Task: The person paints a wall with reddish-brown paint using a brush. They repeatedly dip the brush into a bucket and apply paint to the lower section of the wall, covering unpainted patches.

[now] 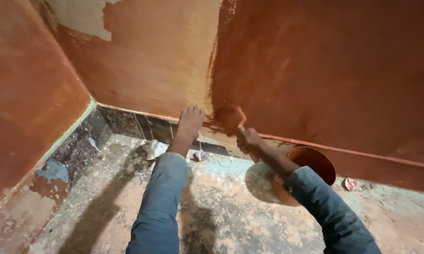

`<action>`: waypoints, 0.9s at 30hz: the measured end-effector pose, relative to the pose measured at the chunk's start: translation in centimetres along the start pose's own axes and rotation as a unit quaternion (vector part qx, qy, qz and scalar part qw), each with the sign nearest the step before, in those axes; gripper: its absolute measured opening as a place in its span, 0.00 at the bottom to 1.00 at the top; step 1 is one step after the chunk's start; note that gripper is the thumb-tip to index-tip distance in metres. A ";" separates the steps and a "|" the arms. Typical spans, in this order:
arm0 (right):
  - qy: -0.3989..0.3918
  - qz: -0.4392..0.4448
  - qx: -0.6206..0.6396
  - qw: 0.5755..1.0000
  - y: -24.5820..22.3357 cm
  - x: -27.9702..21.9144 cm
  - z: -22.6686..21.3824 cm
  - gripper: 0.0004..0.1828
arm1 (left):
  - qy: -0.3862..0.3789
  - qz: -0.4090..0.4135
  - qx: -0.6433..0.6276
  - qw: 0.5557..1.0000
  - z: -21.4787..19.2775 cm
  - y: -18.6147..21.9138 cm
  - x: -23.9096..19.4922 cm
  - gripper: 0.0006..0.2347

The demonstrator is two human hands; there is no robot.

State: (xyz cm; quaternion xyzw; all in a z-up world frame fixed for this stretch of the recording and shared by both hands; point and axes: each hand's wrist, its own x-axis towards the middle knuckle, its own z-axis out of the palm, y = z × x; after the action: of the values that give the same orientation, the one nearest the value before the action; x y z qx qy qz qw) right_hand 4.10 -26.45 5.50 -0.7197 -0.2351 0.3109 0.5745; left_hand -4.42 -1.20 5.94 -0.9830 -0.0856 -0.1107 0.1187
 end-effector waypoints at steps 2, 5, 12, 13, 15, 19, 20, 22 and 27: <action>0.032 0.022 0.060 0.997 -1.8 -0.4 -0.3 0.30 | 0.002 -0.006 -0.016 1.000 -1.7 0.1 -0.1 0.37; 0.071 -0.036 0.090 0.993 -4.7 -1.8 0.4 0.31 | 0.057 -0.019 -0.057 0.997 -3.2 0.4 -0.2 0.44; 0.168 -0.248 0.010 0.954 -11.9 -4.3 0.2 0.32 | 0.028 -0.054 -0.116 0.991 -3.0 1.5 1.9 0.53; 0.171 -0.240 0.029 0.955 -12.1 -4.3 -0.1 0.31 | 0.035 -0.048 -0.112 0.992 -2.6 1.6 1.9 0.52; 0.177 -0.206 0.049 0.961 -12.0 -3.4 -0.5 0.31 | 0.053 -0.038 -0.105 0.992 -2.1 1.9 2.0 0.52; 0.171 -0.141 -0.008 0.975 -9.8 -0.6 -1.3 0.32 | -0.030 -0.041 -0.105 0.993 -2.9 1.7 1.8 0.50; 0.165 -0.131 -0.037 0.977 -8.7 -0.1 -1.4 0.32 | -0.032 -0.041 -0.114 0.992 -3.1 1.6 1.5 0.51; 0.155 -0.113 -0.102 0.976 -6.7 0.8 -1.8 0.33 | -0.041 -0.044 -0.122 0.991 -3.2 1.6 0.9 0.53; 0.105 -0.025 -0.173 0.979 -4.1 1.2 -2.4 0.37 | -0.013 -0.046 -0.102 0.994 -3.1 1.3 0.8 0.53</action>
State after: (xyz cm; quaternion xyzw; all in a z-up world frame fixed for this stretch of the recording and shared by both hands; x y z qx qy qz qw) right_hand 6.78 -26.29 9.65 -0.8309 -0.2411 0.1737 0.4705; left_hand -4.04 -3.06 8.79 -0.9864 -0.1206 -0.1110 0.0116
